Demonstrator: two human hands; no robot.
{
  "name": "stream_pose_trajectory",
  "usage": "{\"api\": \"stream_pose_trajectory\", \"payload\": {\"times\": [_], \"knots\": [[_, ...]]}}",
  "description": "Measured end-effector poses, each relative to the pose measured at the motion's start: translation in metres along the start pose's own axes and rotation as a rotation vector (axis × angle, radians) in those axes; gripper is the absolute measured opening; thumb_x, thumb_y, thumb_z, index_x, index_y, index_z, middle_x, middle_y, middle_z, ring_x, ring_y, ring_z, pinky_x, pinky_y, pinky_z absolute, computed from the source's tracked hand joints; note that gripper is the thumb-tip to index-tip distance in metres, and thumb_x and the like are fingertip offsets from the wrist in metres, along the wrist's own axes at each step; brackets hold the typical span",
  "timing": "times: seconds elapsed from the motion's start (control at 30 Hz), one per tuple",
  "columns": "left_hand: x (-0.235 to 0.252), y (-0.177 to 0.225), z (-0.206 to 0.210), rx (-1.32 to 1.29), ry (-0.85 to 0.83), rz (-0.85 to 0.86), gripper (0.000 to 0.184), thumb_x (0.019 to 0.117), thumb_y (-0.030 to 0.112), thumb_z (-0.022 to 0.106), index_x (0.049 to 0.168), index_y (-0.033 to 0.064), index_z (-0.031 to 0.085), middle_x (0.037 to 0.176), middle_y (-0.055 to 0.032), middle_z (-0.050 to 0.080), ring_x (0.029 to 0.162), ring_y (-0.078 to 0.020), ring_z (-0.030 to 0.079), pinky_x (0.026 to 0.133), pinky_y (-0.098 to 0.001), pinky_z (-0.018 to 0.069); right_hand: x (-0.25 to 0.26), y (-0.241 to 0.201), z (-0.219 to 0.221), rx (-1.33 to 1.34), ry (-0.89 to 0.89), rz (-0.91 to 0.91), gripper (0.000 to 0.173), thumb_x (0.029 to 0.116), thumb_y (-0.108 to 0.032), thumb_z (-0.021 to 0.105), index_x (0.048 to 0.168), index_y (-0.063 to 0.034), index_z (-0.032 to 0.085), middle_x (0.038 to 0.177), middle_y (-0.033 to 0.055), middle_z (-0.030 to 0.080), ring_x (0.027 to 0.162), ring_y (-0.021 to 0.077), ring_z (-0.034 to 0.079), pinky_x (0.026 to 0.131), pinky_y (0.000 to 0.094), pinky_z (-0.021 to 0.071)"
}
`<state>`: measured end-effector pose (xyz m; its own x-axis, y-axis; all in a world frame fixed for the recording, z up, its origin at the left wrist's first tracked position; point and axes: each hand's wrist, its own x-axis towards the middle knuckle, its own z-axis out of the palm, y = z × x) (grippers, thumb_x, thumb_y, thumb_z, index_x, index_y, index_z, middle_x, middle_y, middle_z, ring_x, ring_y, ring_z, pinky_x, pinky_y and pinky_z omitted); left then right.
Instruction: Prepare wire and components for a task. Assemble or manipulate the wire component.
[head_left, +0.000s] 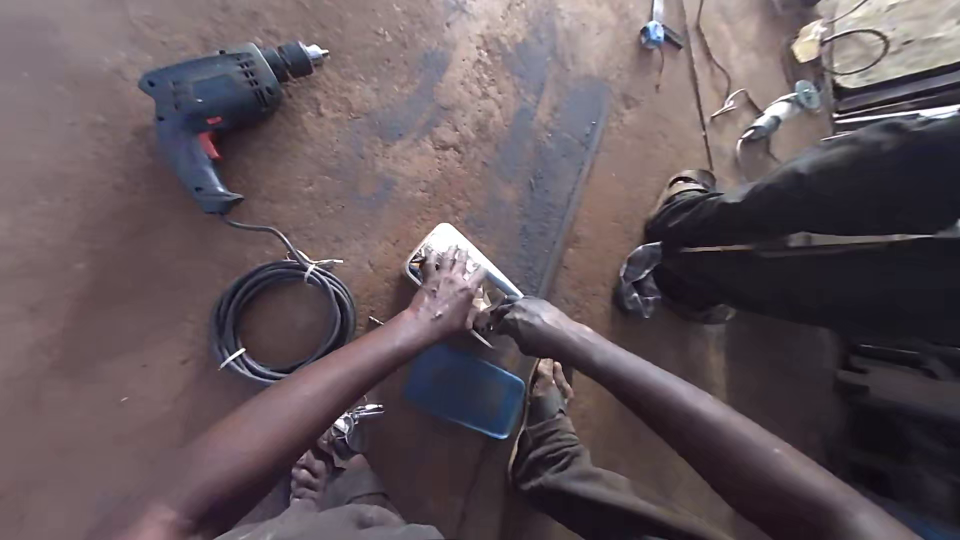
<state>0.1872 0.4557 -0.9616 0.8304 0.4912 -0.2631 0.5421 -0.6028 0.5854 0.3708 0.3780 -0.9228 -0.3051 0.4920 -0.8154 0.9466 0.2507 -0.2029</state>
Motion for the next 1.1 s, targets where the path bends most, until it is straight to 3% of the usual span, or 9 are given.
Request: {"api": "stream_pose_trajectory", "payload": {"times": [0.1,0.2,0.3,0.47,0.6,0.73,0.8,1.0,1.1], "knots": [[-0.008,0.001,0.007,0.083,-0.033,0.199,0.046,0.1033,0.028,0.055,0.149,0.0277,0.055,0.169,-0.0070,0.026,0.157,-0.0348,0.018,0.121,-0.0670,0.0108,-0.010,0.020,-0.006,0.105,0.118,-0.108,0.011,0.0935,-0.005,0.067,0.094,-0.0073,0.078,0.098,0.0099,0.073,0.096,0.0285,0.070,0.089,0.0498,0.0558],[-0.001,-0.011,0.028,0.180,-0.105,0.236,0.057,0.1089,0.046,0.034,0.159,0.0189,0.041,0.171,-0.0021,0.021,0.159,-0.0311,0.008,0.123,-0.0664,0.0017,-0.034,0.034,-0.023,0.226,0.326,-0.247,0.012,0.0907,-0.004,0.070,0.085,-0.0102,0.079,0.084,0.0026,0.072,0.079,0.0154,0.068,0.075,0.0371,0.0575],[0.006,-0.007,0.022,0.217,-0.245,0.169,0.063,0.1082,0.053,0.030,0.162,0.0212,0.033,0.173,0.0031,0.012,0.160,-0.0283,0.000,0.123,-0.0641,-0.0038,-0.051,0.038,-0.041,0.242,0.410,-0.243,0.013,0.0901,-0.006,0.069,0.089,-0.0120,0.080,0.085,-0.0006,0.071,0.073,0.0095,0.066,0.069,0.0310,0.0573],[0.009,-0.009,0.011,0.151,-0.298,0.192,0.059,0.1098,0.051,0.024,0.162,0.0243,0.035,0.173,0.0019,0.013,0.160,-0.0292,-0.001,0.123,-0.0650,-0.0067,-0.021,0.013,-0.016,0.028,0.063,0.031,0.025,0.1005,-0.020,0.058,0.118,-0.0228,0.076,0.129,0.0006,0.069,0.121,0.0247,0.064,0.095,0.0531,0.0544],[-0.001,-0.022,0.008,-0.057,0.144,0.137,0.038,0.1069,0.037,0.048,0.124,0.0155,0.074,0.147,-0.0083,0.059,0.142,-0.0313,0.047,0.120,-0.0525,0.0324,0.004,0.014,0.000,0.018,0.015,0.032,0.019,0.0960,-0.009,0.062,0.107,-0.0154,0.077,0.115,0.0065,0.073,0.111,0.0288,0.068,0.092,0.0547,0.0551],[0.000,-0.005,-0.009,0.068,-0.017,-0.137,0.055,0.1021,0.039,0.059,0.149,0.0098,0.053,0.156,-0.0222,0.044,0.149,-0.0414,0.034,0.123,-0.0557,0.0243,0.007,0.014,-0.008,0.068,0.081,-0.051,0.014,0.0926,-0.006,0.065,0.093,-0.0111,0.077,0.092,0.0083,0.073,0.090,0.0284,0.070,0.081,0.0528,0.0557],[0.006,0.006,-0.008,0.139,-0.085,-0.215,0.064,0.0983,0.026,0.063,0.155,0.0058,0.043,0.160,-0.0285,0.034,0.151,-0.0453,0.027,0.123,-0.0597,0.0201,0.000,0.006,-0.021,0.051,0.080,-0.005,0.014,0.0921,-0.009,0.065,0.095,-0.0124,0.078,0.088,0.0085,0.073,0.087,0.0295,0.070,0.077,0.0542,0.0547],[0.020,0.016,-0.009,0.172,-0.104,-0.308,0.068,0.0965,0.018,0.062,0.156,-0.0012,0.035,0.160,-0.0320,0.031,0.150,-0.0482,0.027,0.120,-0.0624,0.0246,-0.006,0.012,-0.007,-0.033,0.041,0.008,0.025,0.0967,-0.021,0.063,0.118,-0.0247,0.076,0.122,0.0027,0.071,0.117,0.0263,0.065,0.093,0.0538,0.0550],[0.024,0.008,-0.008,0.110,-0.050,-0.339,0.091,0.0852,0.023,0.075,0.156,-0.0079,0.028,0.158,-0.0326,0.033,0.149,-0.0457,0.031,0.119,-0.0563,0.0302,-0.003,0.012,0.001,-0.001,0.026,-0.064,0.018,0.0969,-0.008,0.061,0.107,-0.0098,0.077,0.113,0.0108,0.072,0.113,0.0319,0.065,0.097,0.0538,0.0522]]}}
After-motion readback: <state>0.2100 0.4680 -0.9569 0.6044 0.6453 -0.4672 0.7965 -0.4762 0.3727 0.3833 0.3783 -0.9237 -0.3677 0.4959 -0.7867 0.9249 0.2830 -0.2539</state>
